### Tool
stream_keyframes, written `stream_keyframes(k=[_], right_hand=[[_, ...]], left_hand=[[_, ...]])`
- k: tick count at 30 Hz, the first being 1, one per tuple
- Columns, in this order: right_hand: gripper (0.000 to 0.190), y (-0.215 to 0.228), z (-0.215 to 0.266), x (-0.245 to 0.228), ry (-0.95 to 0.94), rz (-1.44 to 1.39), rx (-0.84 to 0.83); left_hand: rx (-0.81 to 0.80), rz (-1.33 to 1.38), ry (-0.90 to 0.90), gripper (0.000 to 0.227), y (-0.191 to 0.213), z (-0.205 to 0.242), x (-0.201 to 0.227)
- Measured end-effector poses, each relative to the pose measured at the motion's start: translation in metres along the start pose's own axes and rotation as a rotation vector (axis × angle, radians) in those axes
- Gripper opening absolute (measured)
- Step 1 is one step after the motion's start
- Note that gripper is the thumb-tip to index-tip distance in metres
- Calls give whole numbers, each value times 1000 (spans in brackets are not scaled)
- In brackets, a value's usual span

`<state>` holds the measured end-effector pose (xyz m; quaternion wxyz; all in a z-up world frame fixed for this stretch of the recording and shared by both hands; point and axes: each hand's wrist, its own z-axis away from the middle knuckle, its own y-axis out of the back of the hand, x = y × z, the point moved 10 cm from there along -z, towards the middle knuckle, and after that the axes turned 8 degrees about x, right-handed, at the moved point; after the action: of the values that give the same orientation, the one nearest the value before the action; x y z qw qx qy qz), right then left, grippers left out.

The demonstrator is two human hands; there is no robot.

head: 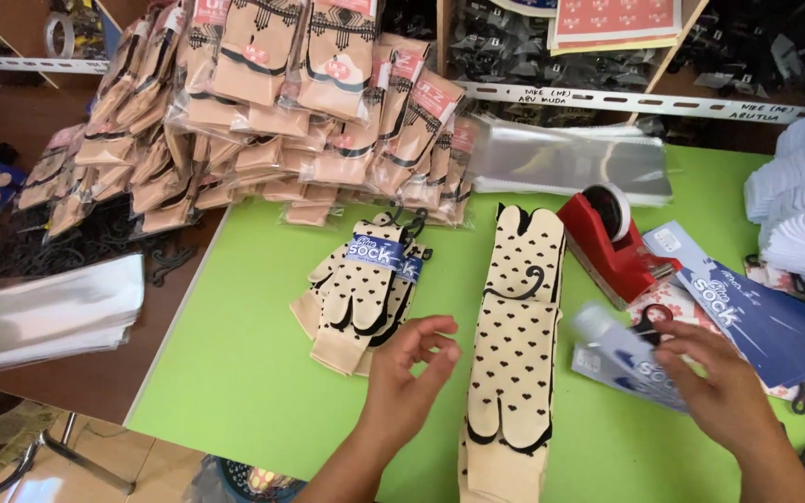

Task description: Labeling pairs of socks by wrapping a paper band around them and securing it with tape.

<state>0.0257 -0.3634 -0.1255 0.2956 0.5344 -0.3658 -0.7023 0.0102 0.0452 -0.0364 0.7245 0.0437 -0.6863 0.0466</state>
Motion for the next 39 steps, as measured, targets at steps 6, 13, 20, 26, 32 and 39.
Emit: stream_keyframes(k=[6,13,20,26,32,39], right_hand=[[19,-2,57,-74,-273,-417,33],[25,-28,15,-134,-71,-260,-272],[31,-30,15,-159,530,-91,28],[71,-40,9,-156,205,42,4],[61,-47,14,-156,212,-24,-233],[34,38,57,-220,951,-273,9]], left_hand=[[-453,81,173,114,-67,34,15],[12,47,417,54,-14,-34,-45],[-48,-130,131,25,-31,-38,-92],[32,-580,-236,38,-30,-41,-45],[-26,-479,-57,37,-27,-39,-52],[-241,-52,-252,49,-41,-26,50]])
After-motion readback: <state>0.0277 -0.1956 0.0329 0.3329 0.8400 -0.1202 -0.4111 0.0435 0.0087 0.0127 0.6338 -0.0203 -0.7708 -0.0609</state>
